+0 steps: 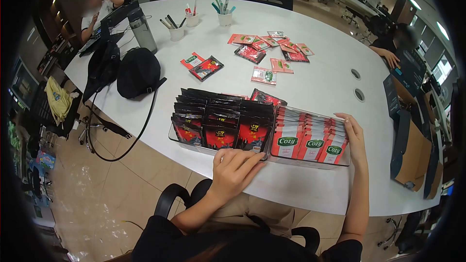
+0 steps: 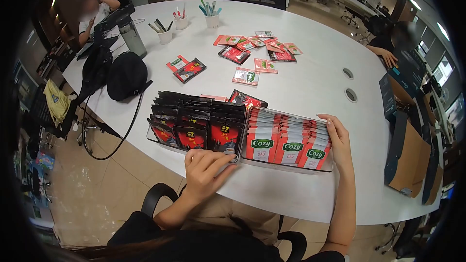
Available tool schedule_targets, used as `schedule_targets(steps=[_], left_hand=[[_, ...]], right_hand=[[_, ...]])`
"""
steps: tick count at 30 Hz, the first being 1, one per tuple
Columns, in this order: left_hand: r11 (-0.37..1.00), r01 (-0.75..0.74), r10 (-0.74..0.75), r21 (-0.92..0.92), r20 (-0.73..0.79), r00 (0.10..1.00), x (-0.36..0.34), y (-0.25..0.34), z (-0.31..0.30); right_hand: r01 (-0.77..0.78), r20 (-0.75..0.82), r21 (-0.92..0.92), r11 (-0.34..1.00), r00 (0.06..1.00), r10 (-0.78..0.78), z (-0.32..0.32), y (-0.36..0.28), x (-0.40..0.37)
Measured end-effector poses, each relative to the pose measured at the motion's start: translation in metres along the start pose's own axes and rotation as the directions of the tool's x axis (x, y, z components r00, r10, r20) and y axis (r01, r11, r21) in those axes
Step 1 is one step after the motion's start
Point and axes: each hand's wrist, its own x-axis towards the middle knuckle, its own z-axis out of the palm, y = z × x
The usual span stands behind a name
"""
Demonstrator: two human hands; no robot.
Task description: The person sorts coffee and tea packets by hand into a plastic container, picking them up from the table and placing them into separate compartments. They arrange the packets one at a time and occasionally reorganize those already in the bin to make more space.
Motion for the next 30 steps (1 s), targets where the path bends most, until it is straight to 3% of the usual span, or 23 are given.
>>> schedule_targets(steps=[12,15,21,30], left_hand=[[1.000,0.005,-0.005,0.009,0.003,1.000,-0.001,-0.001,0.002],[1.000,0.014,-0.014,-0.008,-0.012,1.000,-0.002,0.000,0.000],[1.000,0.003,-0.004,-0.019,-0.045,0.999,-0.004,0.000,-0.002],[1.000,-0.008,0.006,-0.021,-0.080,0.997,-0.002,-0.001,-0.001]], right_hand=[[0.004,-0.005,-0.025,1.000,1.000,-0.004,0.000,0.000,0.000],[0.009,0.017,0.044,0.999,1.000,-0.010,-0.001,0.000,0.000],[0.006,0.077,-0.103,0.995,0.997,0.002,-0.008,0.006,0.000],[0.024,0.108,-0.123,0.992,0.994,-0.010,-0.001,-0.012,0.005]])
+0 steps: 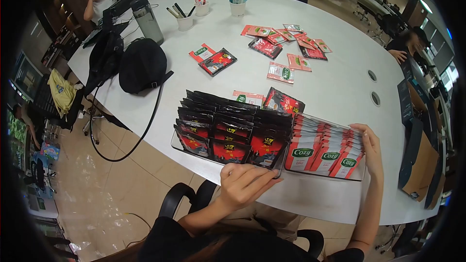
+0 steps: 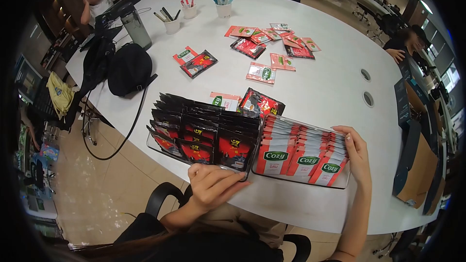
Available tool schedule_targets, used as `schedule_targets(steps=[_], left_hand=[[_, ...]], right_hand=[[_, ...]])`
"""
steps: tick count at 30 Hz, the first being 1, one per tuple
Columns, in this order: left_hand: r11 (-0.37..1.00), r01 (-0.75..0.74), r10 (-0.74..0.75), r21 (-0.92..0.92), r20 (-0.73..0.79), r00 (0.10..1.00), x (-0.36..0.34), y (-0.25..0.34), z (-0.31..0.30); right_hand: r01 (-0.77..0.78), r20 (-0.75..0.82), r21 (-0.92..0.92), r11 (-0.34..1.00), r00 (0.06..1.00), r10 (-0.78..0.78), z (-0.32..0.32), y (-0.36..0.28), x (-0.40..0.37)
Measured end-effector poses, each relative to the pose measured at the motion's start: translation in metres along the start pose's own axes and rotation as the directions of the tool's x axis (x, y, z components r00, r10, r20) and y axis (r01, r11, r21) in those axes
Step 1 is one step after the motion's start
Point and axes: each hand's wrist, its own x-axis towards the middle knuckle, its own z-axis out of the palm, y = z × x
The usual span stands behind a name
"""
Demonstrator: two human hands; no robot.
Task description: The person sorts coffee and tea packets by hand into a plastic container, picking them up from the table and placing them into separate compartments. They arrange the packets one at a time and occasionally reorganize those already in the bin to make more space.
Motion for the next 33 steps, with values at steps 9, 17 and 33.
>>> schedule_targets(steps=[9,17,33], left_hand=[[1.000,0.008,-0.008,0.003,0.000,1.000,-0.003,-0.002,0.003],[0.999,0.008,-0.008,-0.051,-0.002,1.000,-0.002,-0.005,0.001],[0.998,-0.009,0.009,-0.062,0.008,1.000,-0.006,-0.009,0.002]], right_hand=[[0.215,0.196,-0.409,0.887,0.970,-0.144,0.025,-0.052,0.078],[0.232,0.456,-0.668,0.707,0.878,0.143,0.112,-0.041,0.152],[0.051,0.257,-0.513,0.857,0.962,0.096,0.142,-0.041,0.283]])
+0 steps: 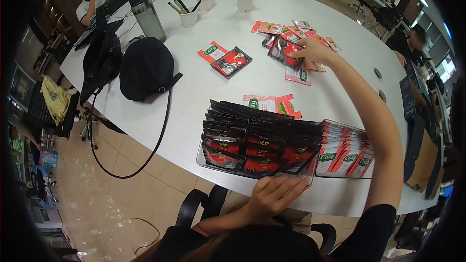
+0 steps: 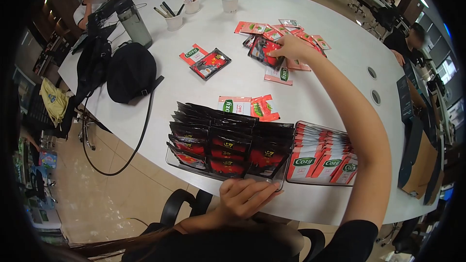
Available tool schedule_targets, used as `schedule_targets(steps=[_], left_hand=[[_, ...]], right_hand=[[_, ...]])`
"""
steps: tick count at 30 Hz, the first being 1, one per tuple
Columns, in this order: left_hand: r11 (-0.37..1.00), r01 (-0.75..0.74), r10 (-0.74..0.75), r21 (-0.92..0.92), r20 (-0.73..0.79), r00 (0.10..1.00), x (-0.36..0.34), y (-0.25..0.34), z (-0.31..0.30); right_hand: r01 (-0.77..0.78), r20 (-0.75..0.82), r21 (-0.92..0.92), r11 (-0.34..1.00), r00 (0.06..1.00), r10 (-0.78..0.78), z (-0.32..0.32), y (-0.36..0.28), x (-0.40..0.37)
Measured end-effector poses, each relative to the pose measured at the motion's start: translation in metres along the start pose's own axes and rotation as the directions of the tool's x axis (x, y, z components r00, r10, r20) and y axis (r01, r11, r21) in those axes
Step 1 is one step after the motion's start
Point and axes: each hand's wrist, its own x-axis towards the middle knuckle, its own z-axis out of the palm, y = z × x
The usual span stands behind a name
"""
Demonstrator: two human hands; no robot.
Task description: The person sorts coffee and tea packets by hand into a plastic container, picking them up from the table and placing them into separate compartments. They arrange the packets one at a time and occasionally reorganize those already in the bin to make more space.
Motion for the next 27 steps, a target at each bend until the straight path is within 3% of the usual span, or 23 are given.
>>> schedule_targets(steps=[1,5,8,11,14,18,21,22,24,27], left_hand=[[1.000,0.000,0.000,0.001,0.003,1.000,-0.001,0.000,0.000],[1.000,-0.006,0.005,0.021,0.046,0.999,-0.006,0.000,-0.001],[1.000,-0.016,0.015,0.014,0.065,0.998,-0.008,-0.001,-0.003],[1.000,-0.006,0.007,-0.011,0.098,0.995,-0.010,-0.002,-0.004],[0.999,-0.034,0.033,0.009,0.098,0.995,-0.011,-0.003,-0.004],[1.000,-0.030,0.030,-0.003,0.083,0.996,-0.013,-0.004,-0.003],[1.000,-0.025,0.026,-0.019,0.060,0.998,-0.008,-0.003,-0.003],[0.999,-0.021,0.022,-0.033,0.055,0.998,-0.010,-0.003,-0.002],[0.999,-0.019,0.020,-0.030,0.052,0.998,-0.013,-0.003,-0.002],[0.998,-0.016,0.018,-0.053,0.029,0.999,-0.013,-0.002,-0.001]], right_hand=[[0.021,-0.084,-0.046,0.999,0.996,-0.025,0.003,-0.003,0.009],[-0.156,0.114,0.067,0.985,0.982,0.148,0.004,-0.010,0.046],[-0.150,0.010,-0.003,0.989,0.989,0.150,0.015,-0.008,0.060],[-0.080,-0.146,0.105,0.991,0.985,0.095,0.024,-0.009,0.056],[-0.201,0.011,0.091,0.975,0.980,0.201,0.009,-0.028,0.054],[0.045,0.053,0.036,0.998,0.998,-0.046,-0.002,-0.058,0.038],[0.206,0.200,0.164,0.965,0.951,-0.237,0.001,-0.085,0.027],[0.273,0.304,0.192,0.942,0.897,-0.322,0.015,-0.079,0.046],[0.388,0.292,0.124,0.913,0.866,-0.407,0.035,-0.091,0.043],[0.378,0.410,0.062,0.924,0.834,-0.369,0.054,-0.113,0.047]])
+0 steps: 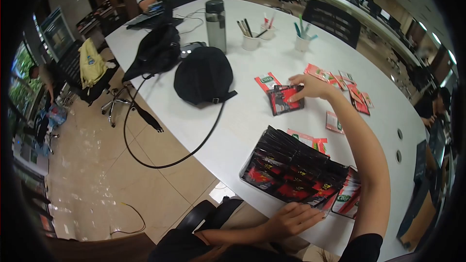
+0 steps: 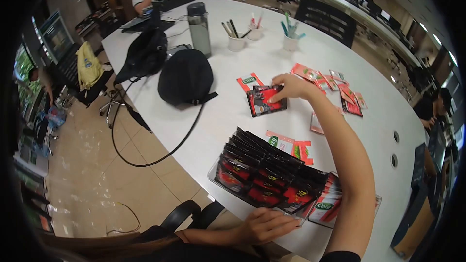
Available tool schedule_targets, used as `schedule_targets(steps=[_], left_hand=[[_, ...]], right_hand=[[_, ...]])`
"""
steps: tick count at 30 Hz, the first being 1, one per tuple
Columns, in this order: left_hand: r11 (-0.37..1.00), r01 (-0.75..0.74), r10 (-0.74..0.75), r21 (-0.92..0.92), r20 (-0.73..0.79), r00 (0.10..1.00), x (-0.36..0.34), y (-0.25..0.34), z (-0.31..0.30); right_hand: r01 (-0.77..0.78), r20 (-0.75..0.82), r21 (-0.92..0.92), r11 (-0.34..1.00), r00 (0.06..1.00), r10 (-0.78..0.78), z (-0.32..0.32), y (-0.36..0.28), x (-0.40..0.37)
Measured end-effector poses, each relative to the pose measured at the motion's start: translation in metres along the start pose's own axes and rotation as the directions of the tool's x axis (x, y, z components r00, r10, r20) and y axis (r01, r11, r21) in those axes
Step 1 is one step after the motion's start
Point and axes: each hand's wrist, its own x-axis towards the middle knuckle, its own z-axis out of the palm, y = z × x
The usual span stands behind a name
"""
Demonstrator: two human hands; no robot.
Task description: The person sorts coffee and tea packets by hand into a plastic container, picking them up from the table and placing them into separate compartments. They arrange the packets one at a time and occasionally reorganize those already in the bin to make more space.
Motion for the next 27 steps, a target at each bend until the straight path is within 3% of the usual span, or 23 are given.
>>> schedule_targets(steps=[5,12,14,16,17,18,21,22,24,25,27], left_hand=[[0.999,0.023,-0.024,-0.025,-0.033,0.999,0.003,0.003,-0.002],[0.999,0.026,-0.028,-0.028,-0.102,0.994,0.005,0.005,-0.001],[0.999,0.034,-0.038,-0.039,-0.098,0.994,0.004,0.006,0.000],[0.990,0.036,-0.055,-0.135,-0.134,0.989,0.006,0.007,-0.001],[0.983,0.037,-0.064,-0.179,-0.146,0.987,0.007,0.007,-0.004],[0.970,0.044,-0.079,-0.238,-0.138,0.987,0.008,0.007,-0.009],[0.853,0.116,-0.282,-0.509,-0.263,0.923,0.011,0.010,-0.027],[0.838,0.162,-0.344,-0.521,-0.273,0.899,0.011,0.012,-0.036],[0.862,0.167,-0.367,-0.479,-0.362,0.857,0.007,0.009,-0.044],[0.883,0.153,-0.353,-0.444,-0.413,0.839,0.002,0.005,-0.044],[0.965,0.171,-0.220,-0.201,-0.252,0.942,0.000,-0.002,-0.055]], right_hand=[[-0.119,0.056,0.024,0.993,0.991,0.117,0.001,-0.012,0.004],[0.039,-0.177,-0.060,0.997,0.983,-0.049,0.003,-0.021,-0.032],[0.072,-0.365,-0.124,0.990,0.924,-0.112,0.002,-0.041,-0.059],[0.171,-0.476,-0.167,0.971,0.848,-0.231,-0.004,-0.053,-0.084],[0.134,-0.514,-0.197,0.971,0.829,-0.218,-0.007,-0.067,-0.103],[0.223,-0.543,-0.194,0.955,0.786,-0.294,-0.009,-0.071,-0.118],[0.271,-0.591,-0.079,0.959,0.762,-0.264,-0.004,-0.109,-0.177],[0.306,-0.607,-0.076,0.949,0.741,-0.287,0.003,-0.116,-0.194],[0.357,-0.657,-0.071,0.932,0.686,-0.313,0.021,-0.125,-0.230],[0.344,-0.660,-0.157,0.926,0.661,-0.358,0.031,-0.132,-0.248],[0.390,-0.657,-0.123,0.912,0.657,-0.369,0.052,-0.147,-0.281]])
